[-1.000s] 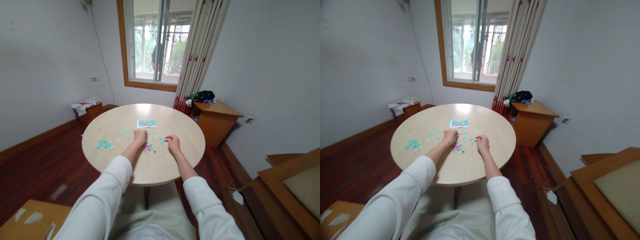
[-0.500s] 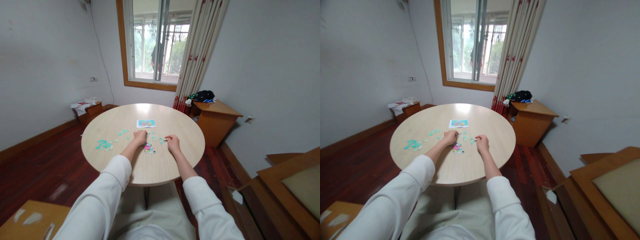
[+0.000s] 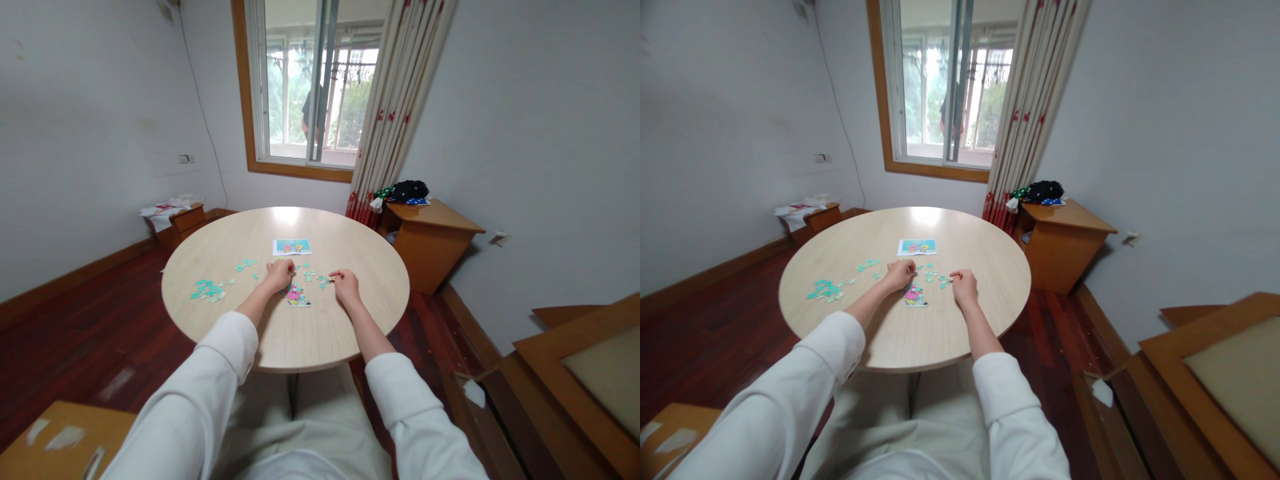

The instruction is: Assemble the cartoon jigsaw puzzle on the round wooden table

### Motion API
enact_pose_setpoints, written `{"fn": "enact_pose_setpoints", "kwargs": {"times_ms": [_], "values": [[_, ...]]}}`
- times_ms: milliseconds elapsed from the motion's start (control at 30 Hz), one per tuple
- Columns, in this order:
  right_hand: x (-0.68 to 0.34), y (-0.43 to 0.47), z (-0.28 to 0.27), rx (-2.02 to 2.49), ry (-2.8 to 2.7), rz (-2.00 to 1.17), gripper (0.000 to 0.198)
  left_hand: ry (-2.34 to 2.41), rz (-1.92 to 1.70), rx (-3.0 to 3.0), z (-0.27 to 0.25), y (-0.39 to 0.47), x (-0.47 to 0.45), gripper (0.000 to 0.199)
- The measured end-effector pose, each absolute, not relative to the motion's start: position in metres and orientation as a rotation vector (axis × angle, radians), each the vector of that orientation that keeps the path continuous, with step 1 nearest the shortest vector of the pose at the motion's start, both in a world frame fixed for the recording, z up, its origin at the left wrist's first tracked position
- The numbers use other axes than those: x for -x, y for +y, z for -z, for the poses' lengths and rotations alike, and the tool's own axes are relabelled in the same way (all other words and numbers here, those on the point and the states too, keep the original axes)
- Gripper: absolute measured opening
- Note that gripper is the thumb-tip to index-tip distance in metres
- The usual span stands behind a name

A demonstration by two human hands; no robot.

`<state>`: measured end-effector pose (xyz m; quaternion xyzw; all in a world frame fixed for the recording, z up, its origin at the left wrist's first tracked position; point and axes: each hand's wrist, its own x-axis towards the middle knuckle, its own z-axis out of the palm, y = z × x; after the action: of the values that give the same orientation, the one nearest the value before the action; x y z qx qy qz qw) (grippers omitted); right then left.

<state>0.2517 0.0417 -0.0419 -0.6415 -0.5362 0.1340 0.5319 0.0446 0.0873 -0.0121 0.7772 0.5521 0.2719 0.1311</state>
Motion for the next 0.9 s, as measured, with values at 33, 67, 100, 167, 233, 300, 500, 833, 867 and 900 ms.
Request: {"fn": "enact_pose_setpoints", "kwargs": {"times_ms": [33, 67, 100, 167, 233, 300, 500, 833, 867, 900], "values": [[-0.252, 0.042, 0.042, 1.531, -1.277, -0.319, 0.028, 1.558, -0.869, -2.204, 0.012, 0.089, -0.044, 0.009], [-0.252, 0.042, 0.043, 1.53, -1.275, -0.318, 0.028, 1.509, -0.962, -2.122, 0.011, 0.09, -0.045, 0.006], [-0.252, 0.042, 0.043, 1.524, -1.275, -0.316, 0.027, 1.438, -1.058, -2.009, 0.01, 0.091, -0.045, 0.006], [-0.252, 0.041, 0.043, 1.506, -1.275, -0.314, 0.027, 1.273, -1.204, -1.696, 0.006, 0.093, -0.045, 0.005], [-0.252, 0.041, 0.042, 1.506, -1.278, -0.321, 0.026, 1.089, -1.255, -1.39, 0.0, 0.093, -0.045, 0.007], [-0.253, 0.041, 0.041, 1.526, -1.284, -0.328, 0.026, 0.948, -1.227, -1.238, -0.007, 0.091, -0.043, 0.016], [-0.252, 0.038, 0.037, 1.531, -1.32, -0.277, 0.027, 0.864, -1.241, -1.152, -0.018, 0.077, -0.034, 0.035], [-0.193, 0.029, 0.013, 1.183, -1.667, -0.346, 0.022, 0.825, -1.272, -1.2, 0.008, 0.053, -0.034, 0.033], [-0.188, 0.03, 0.012, 1.169, -1.651, -0.414, 0.023, 0.817, -1.273, -1.196, 0.009, 0.053, -0.034, 0.034], [-0.184, 0.031, 0.012, 1.152, -1.642, -0.478, 0.026, 0.815, -1.273, -1.191, 0.009, 0.052, -0.035, 0.035]]}}
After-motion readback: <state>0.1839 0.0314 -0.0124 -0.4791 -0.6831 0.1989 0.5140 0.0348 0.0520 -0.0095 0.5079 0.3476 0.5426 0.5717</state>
